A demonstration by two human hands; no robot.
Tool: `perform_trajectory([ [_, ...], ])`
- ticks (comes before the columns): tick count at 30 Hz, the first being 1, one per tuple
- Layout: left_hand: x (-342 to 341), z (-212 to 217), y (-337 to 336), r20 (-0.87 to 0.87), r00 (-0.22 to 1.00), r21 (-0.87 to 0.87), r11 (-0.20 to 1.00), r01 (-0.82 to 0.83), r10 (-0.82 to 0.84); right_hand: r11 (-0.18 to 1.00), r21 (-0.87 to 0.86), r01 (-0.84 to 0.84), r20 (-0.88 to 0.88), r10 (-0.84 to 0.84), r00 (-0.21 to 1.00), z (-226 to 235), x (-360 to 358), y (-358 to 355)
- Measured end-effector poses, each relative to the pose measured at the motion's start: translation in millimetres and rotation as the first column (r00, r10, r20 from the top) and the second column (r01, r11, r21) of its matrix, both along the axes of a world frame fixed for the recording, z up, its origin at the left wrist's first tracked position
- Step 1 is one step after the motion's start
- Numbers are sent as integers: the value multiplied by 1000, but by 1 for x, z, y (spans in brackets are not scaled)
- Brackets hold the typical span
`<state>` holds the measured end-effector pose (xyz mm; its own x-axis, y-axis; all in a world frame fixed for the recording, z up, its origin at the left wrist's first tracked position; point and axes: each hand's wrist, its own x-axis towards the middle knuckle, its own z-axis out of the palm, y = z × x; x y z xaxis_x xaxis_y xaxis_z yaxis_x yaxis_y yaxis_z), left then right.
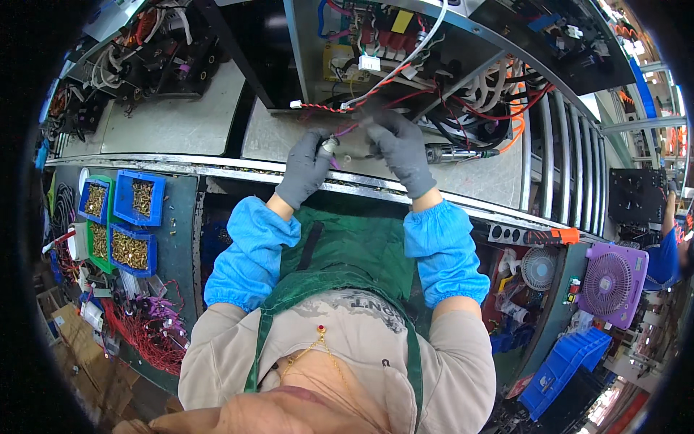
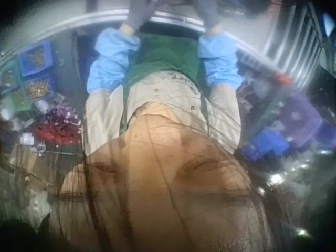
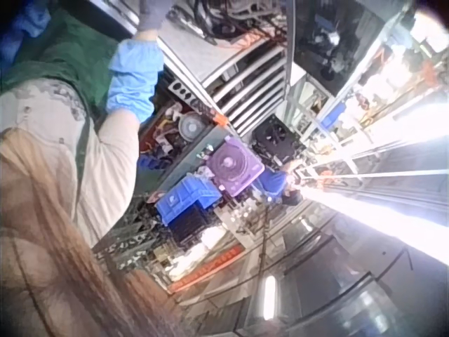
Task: The person uses pliers to strip and twist wires, then uses a pneumatic screwdriver to fasten screws inside an electronic device. They handle multiple wires and components within the device's open chassis.
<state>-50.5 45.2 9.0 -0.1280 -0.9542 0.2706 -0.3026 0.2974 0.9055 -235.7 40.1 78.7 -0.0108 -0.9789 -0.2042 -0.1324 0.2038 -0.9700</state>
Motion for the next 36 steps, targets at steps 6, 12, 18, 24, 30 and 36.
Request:
perform_trajectory([
  [6, -2, 11, -2, -194, 981, 152, 987, 48, -18, 754, -484, -444, -862, -323, 391, -18, 5, -30],
  [12, -6, -1, -13, -140, 990, 139, 990, -6, 25, 790, -242, -564, -964, -263, 46, -30, 12, -52],
  [18, -8, -7, -10, -145, 989, 116, 993, -13, 30, 889, -174, -423, -983, -183, 20, 10, 14, -35],
  [24, -7, -10, -15, -106, 993, -12, 999, -49, 48, 803, -82, -590, -979, 47, 199, -33, 19, -66],
  [30, -6, -10, -14, -94, 993, -54, 996, -72, 67, 800, 269, -536, -931, 359, 69, -22, 30, -71],
  [36, -1, -1, -17, -118, 991, -10, 998, -69, 67, 856, -112, -505, -934, 83, 348, -25, 31, -61],
])
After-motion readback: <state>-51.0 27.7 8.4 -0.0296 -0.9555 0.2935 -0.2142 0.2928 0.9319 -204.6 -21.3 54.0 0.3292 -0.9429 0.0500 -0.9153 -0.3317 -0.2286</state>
